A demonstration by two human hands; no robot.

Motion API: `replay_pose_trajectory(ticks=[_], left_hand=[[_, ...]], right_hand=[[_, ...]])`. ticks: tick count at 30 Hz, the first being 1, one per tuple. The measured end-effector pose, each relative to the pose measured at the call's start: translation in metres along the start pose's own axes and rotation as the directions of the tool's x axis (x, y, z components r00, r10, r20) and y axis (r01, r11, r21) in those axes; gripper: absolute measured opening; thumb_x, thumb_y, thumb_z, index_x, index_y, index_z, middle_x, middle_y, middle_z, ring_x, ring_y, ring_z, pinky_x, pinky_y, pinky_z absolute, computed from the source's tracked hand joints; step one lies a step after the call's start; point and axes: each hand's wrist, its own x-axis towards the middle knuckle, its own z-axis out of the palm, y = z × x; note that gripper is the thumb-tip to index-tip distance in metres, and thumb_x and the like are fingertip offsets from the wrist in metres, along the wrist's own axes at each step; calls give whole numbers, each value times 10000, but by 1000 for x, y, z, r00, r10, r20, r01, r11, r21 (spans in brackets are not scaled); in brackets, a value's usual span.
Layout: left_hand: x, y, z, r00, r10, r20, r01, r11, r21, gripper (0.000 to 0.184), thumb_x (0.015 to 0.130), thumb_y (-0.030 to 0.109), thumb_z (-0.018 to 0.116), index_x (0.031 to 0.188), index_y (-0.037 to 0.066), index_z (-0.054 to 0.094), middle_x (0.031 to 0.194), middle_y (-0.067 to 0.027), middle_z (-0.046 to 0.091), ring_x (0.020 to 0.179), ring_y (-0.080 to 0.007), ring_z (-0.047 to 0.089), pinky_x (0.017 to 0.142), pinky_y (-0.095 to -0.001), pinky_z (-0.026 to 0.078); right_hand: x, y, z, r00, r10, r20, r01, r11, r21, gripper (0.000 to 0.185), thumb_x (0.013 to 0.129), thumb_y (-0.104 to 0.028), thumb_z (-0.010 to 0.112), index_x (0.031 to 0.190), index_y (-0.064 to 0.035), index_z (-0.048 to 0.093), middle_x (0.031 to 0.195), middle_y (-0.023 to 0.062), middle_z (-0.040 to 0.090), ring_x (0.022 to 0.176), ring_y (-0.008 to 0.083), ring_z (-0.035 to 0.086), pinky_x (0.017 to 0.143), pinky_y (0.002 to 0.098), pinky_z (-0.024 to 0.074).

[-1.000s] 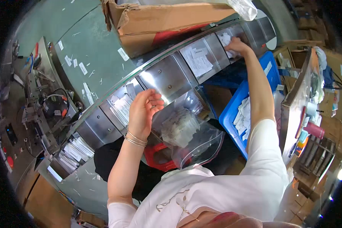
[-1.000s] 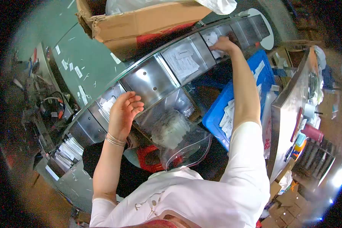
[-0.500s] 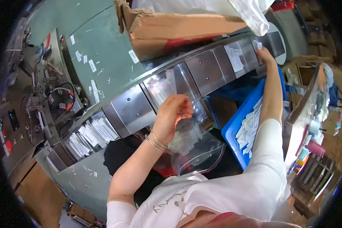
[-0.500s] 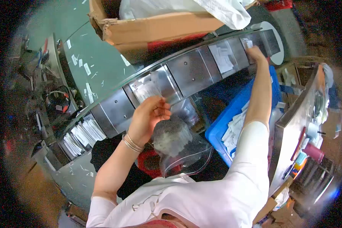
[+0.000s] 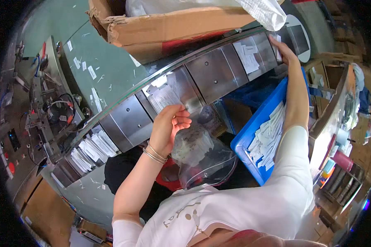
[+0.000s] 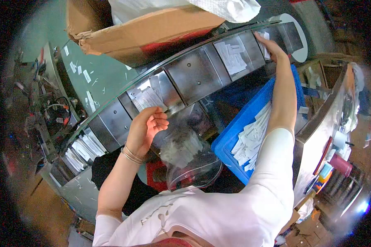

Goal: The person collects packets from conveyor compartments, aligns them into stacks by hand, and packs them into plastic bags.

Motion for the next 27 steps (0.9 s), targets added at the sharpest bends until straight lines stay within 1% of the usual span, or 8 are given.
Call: replay_pose_trajectory(ticks=[3,6,10,16,18,22,25,27], left_hand=[[0,-1,1,1000,-12,2,12,1000,-3,218,906,216,530,959,9,574,853,-96,636,773,-207,616,730,-338,495],[1,-1,2,1000,-15,8,15,1000,9,218,908,218,528,960,11,575,853,-94,633,773,-207,615,728,-336,496],[1,0,-2,1000,-7,17,7,1000,1,223,909,222,527,961,11,574,855,-94,630,776,-208,613,730,-336,495],[-1,-2,-1,1000,-9,18,9,1000,16,233,907,227,528,966,5,570,862,-102,628,779,-211,610,736,-338,494],[-2,0,-1,1000,-11,20,10,1000,21,238,908,229,525,970,3,570,869,-104,629,779,-213,610,736,-335,491],[-4,0,-3,1000,-6,16,5,1000,18,246,910,233,523,975,0,569,877,-104,629,780,-215,610,735,-331,488],[-4,-1,-3,1000,-9,15,9,1000,5,199,899,196,521,970,12,547,855,-95,628,741,-177,611,684,-303,502],[-4,-2,-4,1000,-11,14,11,1000,5,206,900,199,520,978,10,546,856,-96,627,741,-177,611,684,-303,501]], right_hand=[[-35,-17,16,999,-26,-28,24,996,-89,758,705,-516,736,1235,-12,538,1205,109,579,1060,205,572,872,339,451],[-14,-4,0,997,-76,21,79,977,-198,763,680,-493,763,1232,-16,539,1168,109,591,1025,203,578,849,337,456],[-24,-9,3,996,-27,89,35,995,-89,642,724,-396,754,1212,-43,535,1136,69,588,1020,169,565,830,305,463],[-16,-1,4,989,-145,-15,143,984,-111,537,726,-273,747,1173,-44,558,1043,57,628,910,166,607,767,307,490],[-12,-3,-2,999,-49,-2,48,990,-133,506,726,-252,750,1150,-42,572,1009,52,640,888,163,615,758,311,493],[-21,-8,5,1000,-10,10,11,996,-90,500,720,-247,755,1140,-40,581,1018,52,637,896,155,610,757,310,491],[-19,-2,0,998,-14,57,15,1000,-20,487,713,-239,756,1127,-45,589,1006,54,647,884,161,620,750,314,497],[-12,5,-2,997,-82,-3,80,985,-150,706,599,-438,784,1182,-96,583,1161,110,566,1047,188,514,826,322,398]])
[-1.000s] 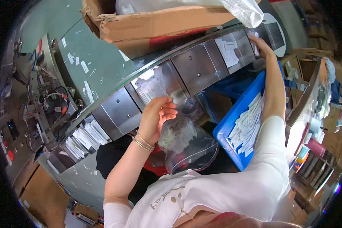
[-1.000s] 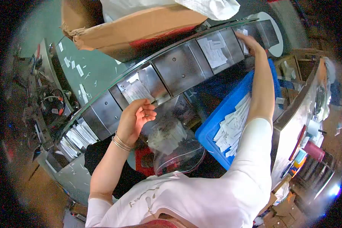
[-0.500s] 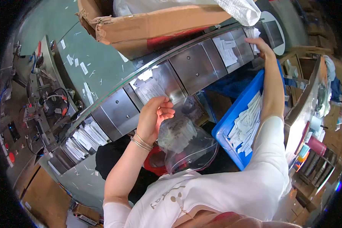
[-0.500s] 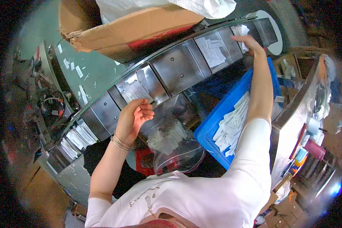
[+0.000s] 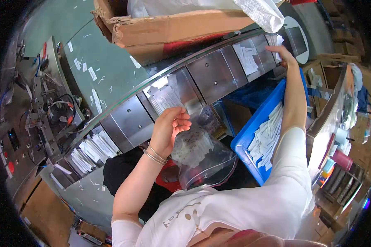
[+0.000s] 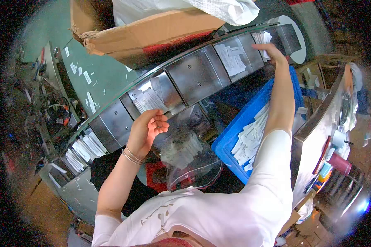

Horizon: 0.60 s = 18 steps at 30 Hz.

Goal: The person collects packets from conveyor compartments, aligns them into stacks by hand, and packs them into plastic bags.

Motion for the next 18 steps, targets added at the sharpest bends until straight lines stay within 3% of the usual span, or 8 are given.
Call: replay_pose_trajectory(ticks=[1,3,6,10,13,15,18], left_hand=[[0,0,0,1000,-1,1,1,1000,2,206,900,199,520,978,10,546,856,-96,627,741,-177,611,684,-303,501],[1,0,1,1000,3,4,-3,1000,10,213,902,203,519,983,7,546,859,-96,625,739,-177,611,687,-303,502],[1,0,1,1000,9,-1,-9,1000,13,215,902,204,520,981,6,545,861,-94,623,738,-177,611,688,-302,502],[1,0,0,1000,3,-3,-3,1000,11,214,901,203,521,978,5,546,862,-94,621,738,-177,612,687,-300,503],[2,0,1,1000,-4,-14,4,1000,12,210,899,199,523,974,5,548,858,-97,621,736,-177,612,684,-299,504],[2,0,4,1000,-9,-24,9,1000,18,210,899,197,524,972,2,548,851,-100,620,732,-178,611,681,-301,505],[3,0,5,1000,-1,-22,2,1000,22,211,899,196,525,972,-1,547,846,-101,620,729,-178,611,681,-301,505]], right_hand=[[2,0,-1,1000,1,-1,-1,1000,2,706,599,-438,784,1182,-96,583,1161,110,566,1047,188,514,826,322,398],[7,0,-5,993,80,-90,-81,997,-11,474,699,-208,750,1119,-52,594,959,47,665,860,191,641,752,321,512],[2,-3,-2,991,109,-80,-101,990,96,485,700,-202,748,1133,-53,589,967,47,662,847,184,642,742,314,515],[14,7,-10,990,93,-107,-84,993,86,480,699,-198,748,1130,-57,591,963,50,663,829,180,646,723,308,519],[11,4,-14,994,107,7,-107,990,94,467,702,-196,748,1118,-53,591,956,51,662,807,173,646,696,304,521],[-18,-14,6,996,-2,87,-14,983,185,443,714,-203,741,1101,-47,594,931,50,663,789,171,644,678,300,516],[-39,-32,18,1000,-5,26,2,994,109,415,721,-213,739,1076,-53,598,914,46,662,771,163,641,647,291,510]])
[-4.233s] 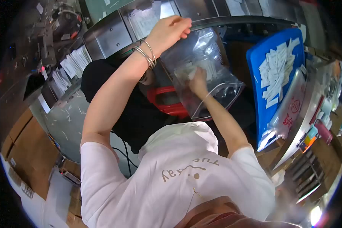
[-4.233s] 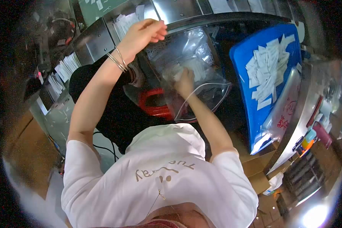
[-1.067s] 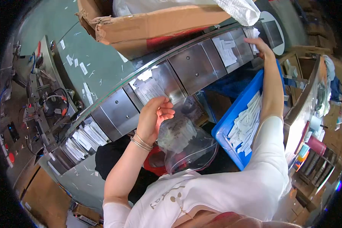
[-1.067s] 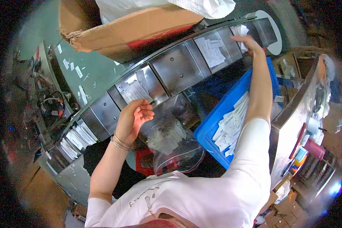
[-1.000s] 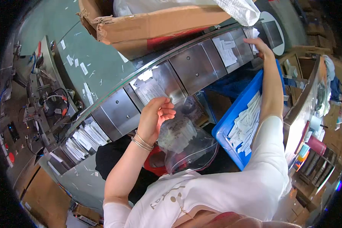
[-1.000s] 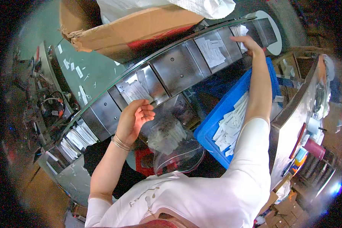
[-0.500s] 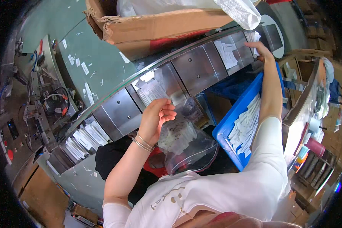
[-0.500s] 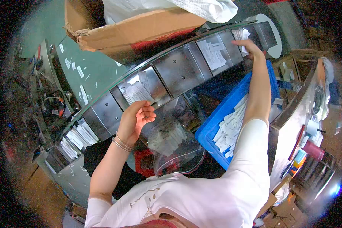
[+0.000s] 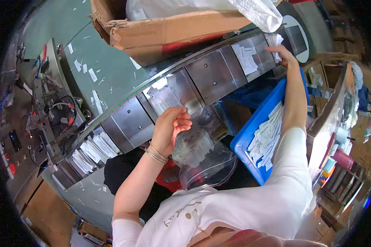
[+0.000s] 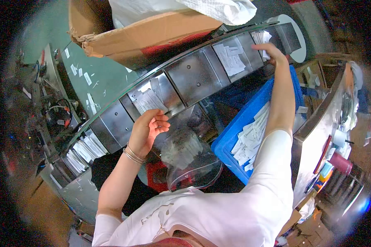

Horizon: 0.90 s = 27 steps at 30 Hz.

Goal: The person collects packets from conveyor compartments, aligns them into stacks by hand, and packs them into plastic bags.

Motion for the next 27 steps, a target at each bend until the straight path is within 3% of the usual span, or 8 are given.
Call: replay_pose_trajectory(ticks=[3,10,13,15,19,21,25,27], left_hand=[[1,-1,-2,1000,-1,13,1,1000,11,247,901,233,538,977,-1,562,872,-109,616,770,-216,604,726,-325,483],[-3,0,-3,1000,6,26,-6,1000,9,244,899,230,540,981,1,560,871,-109,614,770,-216,604,724,-324,482],[-3,-1,-2,1000,1,27,-1,1000,6,236,901,225,537,978,3,560,874,-108,615,771,-215,605,725,-326,482],[-3,0,-1,999,8,36,-8,1000,-1,225,904,216,530,973,4,557,870,-109,617,771,-216,605,726,-329,483],[-6,1,-1,998,17,52,-17,1000,-8,215,907,207,521,972,4,556,865,-109,620,769,-218,606,729,-332,484],[-6,0,-5,998,23,65,-21,1000,-19,211,906,204,519,968,6,557,862,-108,621,768,-217,608,725,-329,486],[-7,-2,-6,997,40,72,-38,999,-30,211,899,207,527,962,8,561,854,-107,620,757,-217,609,711,-325,491],[-8,-2,-6,993,60,98,-55,997,-56,212,890,213,540,954,12,563,843,-103,621,746,-214,611,698,-323,495]], right_hand=[[28,15,-26,993,110,39,-107,990,-91,408,706,-223,751,1055,-72,603,903,43,658,755,155,635,612,287,499],[26,18,-20,997,79,20,-78,995,-55,436,689,-226,761,1063,-79,591,910,53,644,757,148,615,607,290,483],[18,21,-10,996,-88,34,88,996,-12,476,667,-195,769,1083,-63,578,932,58,630,810,164,597,682,303,475],[22,25,-6,963,-246,-112,230,963,-139,520,626,-152,771,1094,-42,573,948,64,619,840,179,576,741,319,454],[12,17,9,923,-310,-230,266,943,-200,632,533,-90,765,1127,-1,567,998,72,631,879,206,594,771,315,470],[7,12,19,838,-382,-391,258,907,-333,646,489,-41,768,1103,-6,569,1016,80,631,933,219,591,812,331,466],[29,32,16,703,-516,-489,335,847,-413,623,471,0,760,1065,-10,571,1009,89,641,926,233,606,809,339,481],[22,35,19,550,-593,-588,265,792,-550,590,484,16,759,1041,-9,569,980,104,652,880,240,628,769,346,504]])
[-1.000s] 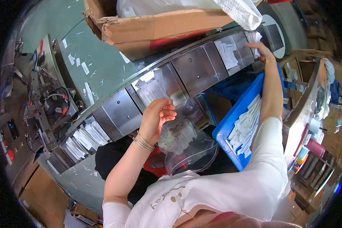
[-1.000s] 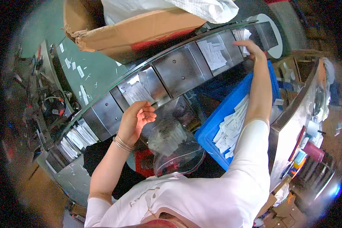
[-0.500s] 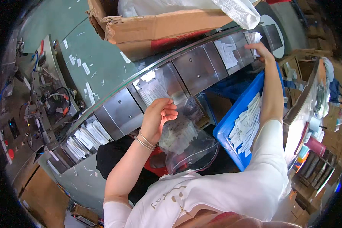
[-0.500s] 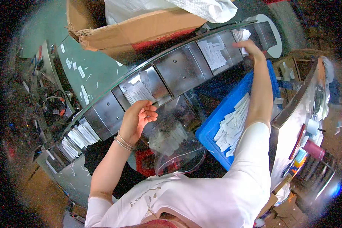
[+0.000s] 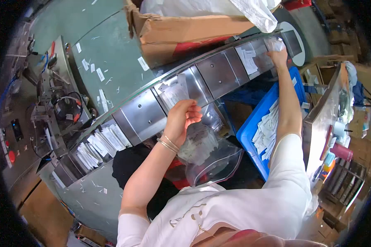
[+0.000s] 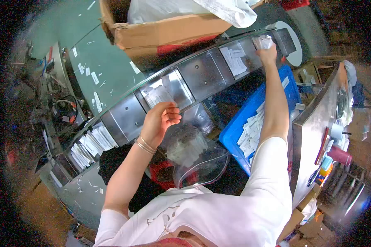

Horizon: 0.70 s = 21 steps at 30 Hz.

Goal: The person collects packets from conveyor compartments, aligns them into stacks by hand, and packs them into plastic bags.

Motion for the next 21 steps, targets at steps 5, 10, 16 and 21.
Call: replay_pose_trajectory(ticks=[5,10,16,21], left_hand=[[-2,-3,2,999,15,44,-15,1000,6,219,887,223,550,951,14,561,833,-95,622,739,-203,615,700,-317,498],[-8,-5,27,964,219,151,-245,953,176,354,919,317,543,1098,11,526,999,-105,603,893,-181,587,780,-304,488],[-39,-40,74,736,619,273,-649,760,28,338,948,232,546,1180,-9,497,1087,-50,571,979,-100,524,838,-245,421],[-66,-62,119,766,607,212,-628,777,44,261,950,227,543,1029,-11,616,932,-12,621,838,-66,547,746,-218,426]], right_hand=[[-21,-42,-51,987,160,-11,-141,899,414,406,593,8,726,988,-4,633,880,103,667,725,198,641,615,338,513],[-134,-146,-68,934,90,346,-345,482,805,386,647,48,681,1023,24,599,892,124,653,716,234,643,608,336,531],[-277,-201,-104,872,-43,488,-443,352,824,568,614,101,662,1157,8,524,1012,95,629,863,227,632,715,337,534],[-304,-173,-165,906,-46,421,-389,307,869,618,578,89,728,1160,-2,540,1077,77,617,989,201,598,852,326,483]])
